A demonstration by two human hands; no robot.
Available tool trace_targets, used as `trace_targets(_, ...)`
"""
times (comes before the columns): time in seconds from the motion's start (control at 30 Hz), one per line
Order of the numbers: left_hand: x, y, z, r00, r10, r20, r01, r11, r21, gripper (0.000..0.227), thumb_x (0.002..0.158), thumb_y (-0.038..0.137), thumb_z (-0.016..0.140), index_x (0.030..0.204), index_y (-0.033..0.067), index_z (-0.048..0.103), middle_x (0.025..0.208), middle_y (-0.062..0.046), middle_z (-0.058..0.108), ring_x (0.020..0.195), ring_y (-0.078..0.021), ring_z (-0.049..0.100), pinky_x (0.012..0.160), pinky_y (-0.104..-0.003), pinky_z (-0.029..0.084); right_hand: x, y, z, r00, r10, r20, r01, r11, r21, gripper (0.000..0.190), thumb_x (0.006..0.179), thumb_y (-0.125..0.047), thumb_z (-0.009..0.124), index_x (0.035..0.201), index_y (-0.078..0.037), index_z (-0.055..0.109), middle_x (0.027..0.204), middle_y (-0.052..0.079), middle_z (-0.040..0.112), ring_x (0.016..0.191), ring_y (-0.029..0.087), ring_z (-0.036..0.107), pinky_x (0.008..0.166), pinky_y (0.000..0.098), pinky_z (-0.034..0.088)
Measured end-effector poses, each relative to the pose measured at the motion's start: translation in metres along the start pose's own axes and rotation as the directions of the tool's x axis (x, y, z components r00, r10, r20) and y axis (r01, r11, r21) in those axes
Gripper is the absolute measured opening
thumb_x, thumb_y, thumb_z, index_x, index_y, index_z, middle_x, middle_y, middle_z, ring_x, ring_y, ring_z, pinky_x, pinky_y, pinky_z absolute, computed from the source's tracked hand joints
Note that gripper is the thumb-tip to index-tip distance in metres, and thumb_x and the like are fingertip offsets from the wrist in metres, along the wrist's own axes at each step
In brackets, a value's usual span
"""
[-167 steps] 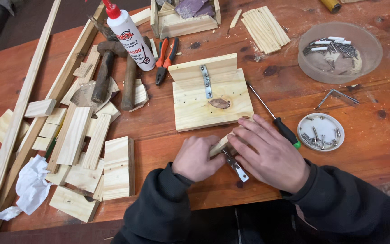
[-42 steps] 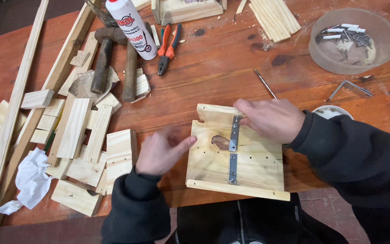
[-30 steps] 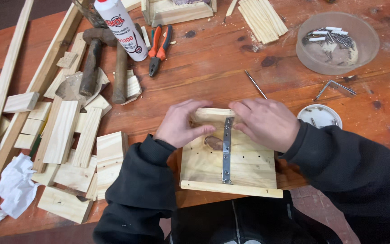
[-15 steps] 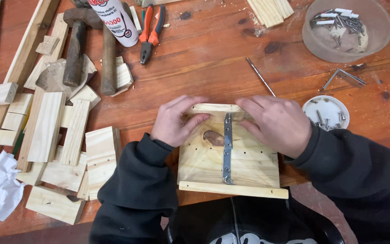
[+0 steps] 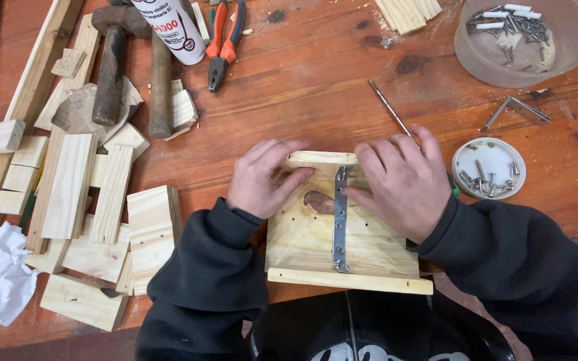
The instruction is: The person attaches metal brackets to wooden pieces using a screwdriver and screws. They align the brackets, insert screws, and tighten them to secure the components together on a cluttered workbench.
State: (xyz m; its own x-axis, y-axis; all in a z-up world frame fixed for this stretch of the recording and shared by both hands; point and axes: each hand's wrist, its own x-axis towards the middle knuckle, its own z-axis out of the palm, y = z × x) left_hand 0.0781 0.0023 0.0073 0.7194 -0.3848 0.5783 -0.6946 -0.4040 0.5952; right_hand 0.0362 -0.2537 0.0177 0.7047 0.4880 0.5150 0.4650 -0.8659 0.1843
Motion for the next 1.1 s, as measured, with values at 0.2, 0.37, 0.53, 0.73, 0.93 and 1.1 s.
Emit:
trace_targets(0.2,0.000,-0.001,-0.003,0.999,0.041,-0.016,-0.040,0.996,0.076,0.038,0.087,0.020,0.084,0.122,0.0123,0.072,0.105,-0.007,0.073,0.097,-0.0347,0.072,0.087,-0.046,0.059,0.001,-0.002,0.001,0.999,-0.008,-0.047,0.007,1.000,-0.028,0.073,0.058,-0.056,0.088,0.113,-0.014,0.064,0.100,0.004,0.065,0.105,0.026,0.065,0.109,0.0555,0.045)
trace_targets(0.37,0.002,0.001,-0.008,0.879,0.459,-0.132,-0.346,0.803,0.486,0.025,0.093,0.028,0.079,0.113,0.0136,0.077,0.107,-0.006,0.071,0.101,-0.0337,0.068,0.097,-0.050,0.054,0.000,-0.003,0.003,0.997,-0.003,-0.073,0.001,0.999,-0.036,0.070,0.062,-0.056,0.089,0.110,-0.012,0.064,0.100,0.005,0.064,0.105,0.028,0.065,0.110,0.0569,0.044)
trace_targets(0.53,-0.002,0.033,-0.004,0.755,0.654,-0.051,-0.544,0.669,0.506,0.013,0.094,0.011,0.072,0.081,0.0130,0.073,0.084,-0.007,0.069,0.071,-0.0255,0.064,0.074,-0.040,0.058,0.001,-0.003,0.002,0.996,-0.017,-0.091,0.011,0.998,-0.063,0.068,0.066,-0.059,0.086,0.109,-0.012,0.063,0.099,0.006,0.063,0.102,0.028,0.064,0.109,0.0577,0.045)
trace_targets(0.73,-0.012,0.036,0.007,0.815,0.557,0.161,-0.577,0.753,0.317,0.018,0.104,0.011,0.060,0.093,0.0070,0.073,0.090,-0.009,0.069,0.082,-0.0255,0.069,0.078,-0.036,0.058,0.000,-0.001,0.001,0.997,-0.030,-0.077,0.024,0.996,-0.085,0.060,0.083,-0.062,0.073,0.113,-0.011,0.063,0.103,0.007,0.063,0.105,0.031,0.063,0.110,0.0606,0.042)
trace_targets(0.93,-0.026,0.028,0.022,0.828,0.506,0.240,-0.555,0.801,0.225,0.020,0.108,0.013,0.054,0.106,0.0034,0.072,0.107,-0.013,0.070,0.105,-0.0316,0.069,0.095,-0.042,0.055,-0.003,0.000,0.002,0.997,-0.035,-0.071,0.028,0.995,-0.091,0.063,0.085,-0.065,0.068,0.117,-0.011,0.064,0.104,0.009,0.062,0.106,0.033,0.063,0.109,0.0641,0.041)
trace_targets(1.1,-0.027,0.029,0.019,0.843,0.467,0.267,-0.524,0.825,0.211,0.022,0.109,0.015,0.051,0.107,0.0039,0.071,0.110,-0.012,0.070,0.109,-0.0306,0.067,0.097,-0.042,0.053,-0.002,0.003,-0.005,0.998,-0.027,-0.050,0.024,0.998,-0.064,0.067,0.080,-0.064,0.071,0.119,-0.011,0.064,0.107,0.011,0.063,0.110,0.035,0.063,0.110,0.0660,0.039)
